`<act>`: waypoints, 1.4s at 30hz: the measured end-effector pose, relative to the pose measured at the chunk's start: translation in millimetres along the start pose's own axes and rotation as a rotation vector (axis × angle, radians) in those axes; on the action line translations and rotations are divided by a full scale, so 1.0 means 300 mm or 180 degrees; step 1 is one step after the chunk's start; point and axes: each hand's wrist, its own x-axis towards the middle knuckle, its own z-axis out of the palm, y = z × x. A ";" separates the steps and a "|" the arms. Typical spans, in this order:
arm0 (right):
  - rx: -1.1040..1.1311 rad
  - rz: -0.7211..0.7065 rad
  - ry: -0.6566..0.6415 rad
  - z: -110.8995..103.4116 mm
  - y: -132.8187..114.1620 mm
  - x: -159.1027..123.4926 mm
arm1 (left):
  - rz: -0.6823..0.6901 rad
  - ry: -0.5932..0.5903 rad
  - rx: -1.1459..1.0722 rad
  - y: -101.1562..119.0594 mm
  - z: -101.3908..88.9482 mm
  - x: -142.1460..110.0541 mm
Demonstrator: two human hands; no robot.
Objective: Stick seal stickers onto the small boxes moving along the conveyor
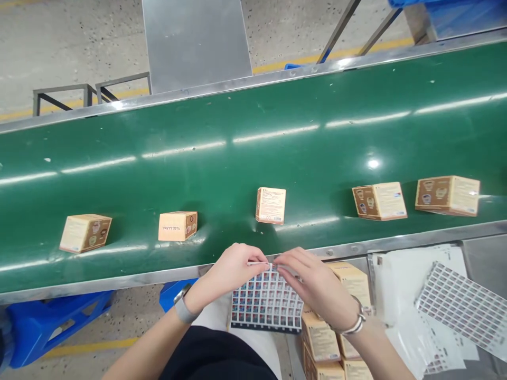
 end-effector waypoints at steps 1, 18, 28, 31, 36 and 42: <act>-0.0193 0.0009 0.0140 0.009 -0.004 0.000 | 0.0004 -0.0018 0.0065 0.005 -0.002 0.003; 0.2351 0.2640 0.2607 0.056 0.218 0.120 | 0.1466 -0.0196 0.1916 0.030 -0.058 0.192; 0.2379 0.2660 0.2988 0.100 0.345 0.210 | 0.1753 -0.0382 0.2778 0.025 0.020 0.329; 0.2180 0.2603 0.2914 0.087 0.364 0.192 | 0.1768 -0.0456 0.2753 0.042 0.025 0.339; 0.1752 0.2556 0.2945 0.085 0.406 0.180 | 0.1688 -0.0512 0.2703 0.064 0.040 0.365; 0.1140 0.2592 0.3202 0.086 0.430 0.193 | 0.1669 -0.0602 0.2628 0.098 0.056 0.383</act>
